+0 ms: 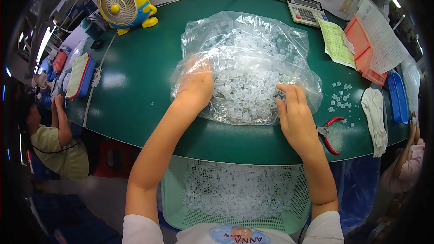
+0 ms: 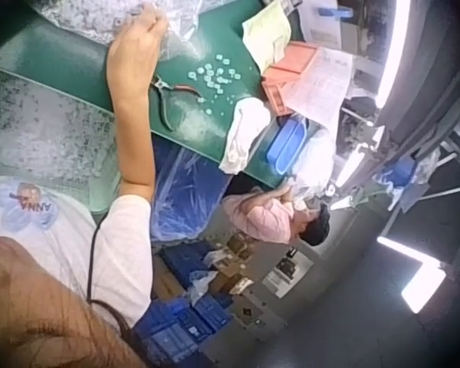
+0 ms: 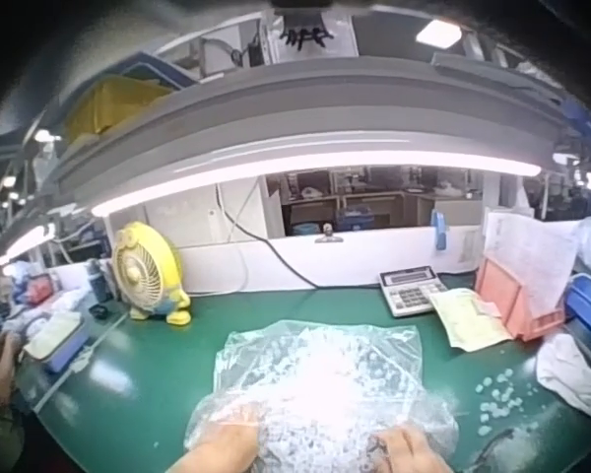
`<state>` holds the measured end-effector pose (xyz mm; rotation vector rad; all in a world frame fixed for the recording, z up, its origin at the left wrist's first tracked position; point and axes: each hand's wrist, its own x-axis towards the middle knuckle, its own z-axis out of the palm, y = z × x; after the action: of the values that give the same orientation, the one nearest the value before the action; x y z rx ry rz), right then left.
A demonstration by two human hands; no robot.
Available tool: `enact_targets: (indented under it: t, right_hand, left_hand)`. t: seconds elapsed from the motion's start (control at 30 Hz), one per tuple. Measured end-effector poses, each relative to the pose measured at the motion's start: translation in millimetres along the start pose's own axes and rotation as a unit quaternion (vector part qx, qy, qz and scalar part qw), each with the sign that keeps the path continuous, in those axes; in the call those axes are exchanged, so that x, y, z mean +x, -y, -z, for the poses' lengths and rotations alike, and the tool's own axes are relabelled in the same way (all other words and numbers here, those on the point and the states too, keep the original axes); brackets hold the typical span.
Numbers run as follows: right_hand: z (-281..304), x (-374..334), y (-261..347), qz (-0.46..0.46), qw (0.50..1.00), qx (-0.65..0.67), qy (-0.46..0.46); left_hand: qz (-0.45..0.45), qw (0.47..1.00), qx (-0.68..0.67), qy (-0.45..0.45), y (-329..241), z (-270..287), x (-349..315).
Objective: The person sorts and inspects small clear plastic rings by hand at a manufacturing workstation.
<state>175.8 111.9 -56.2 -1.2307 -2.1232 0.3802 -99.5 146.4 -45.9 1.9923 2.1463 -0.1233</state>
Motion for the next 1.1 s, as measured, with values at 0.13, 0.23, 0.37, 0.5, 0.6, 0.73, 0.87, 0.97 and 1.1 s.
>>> enact_targets:
  t: [0.13, 0.23, 0.37, 0.5, 0.6, 0.73, 0.87, 0.97, 1.1]
  right_hand:
    - [-0.5, -1.2, 4.2, -0.039, 0.996, 0.065, 0.046]
    - [4.1, 0.0, 11.0, -0.058, 0.985, 0.142, 0.083]
    - [4.3, -1.4, 18.7, -0.055, 0.978, 0.174, 0.097]
    - [9.1, -2.4, 23.8, -0.056, 0.977, 0.164, 0.124]
    - [13.5, -2.7, 25.3, -0.06, 0.975, 0.171, 0.129]
    - [22.1, -10.4, 29.0, -0.077, 0.981, 0.153, 0.088]
    - [16.8, -9.4, 30.4, 0.056, 0.988, 0.115, 0.089]
    - [-0.8, -4.3, 42.2, 0.146, 0.983, 0.068, 0.087]
    - [-22.7, 0.2, 42.4, 0.185, 0.981, -0.015, 0.056]
  left_hand:
    - [-0.063, 0.967, -0.08, -0.235, 13.1, -31.9, -22.3]
    - [-0.101, 0.944, -0.199, -0.245, 1.1, -30.7, -32.9]
    - [-0.142, 0.901, -0.334, -0.236, -18.2, -38.3, -48.6]
    - [-0.191, 0.867, -0.424, -0.176, -43.1, -31.8, -68.1]
    - [-0.252, 0.873, -0.36, -0.212, -37.0, -30.9, -73.0]
    - [-0.225, 0.914, -0.178, -0.289, -9.7, -18.6, -84.0]
    - [-0.156, 0.939, -0.16, -0.261, -1.8, -24.6, -106.2]
    - [-0.171, 0.92, -0.213, -0.282, -11.4, -33.9, -112.1]
    - [-0.218, 0.901, -0.259, -0.272, -19.0, -41.2, -109.2]
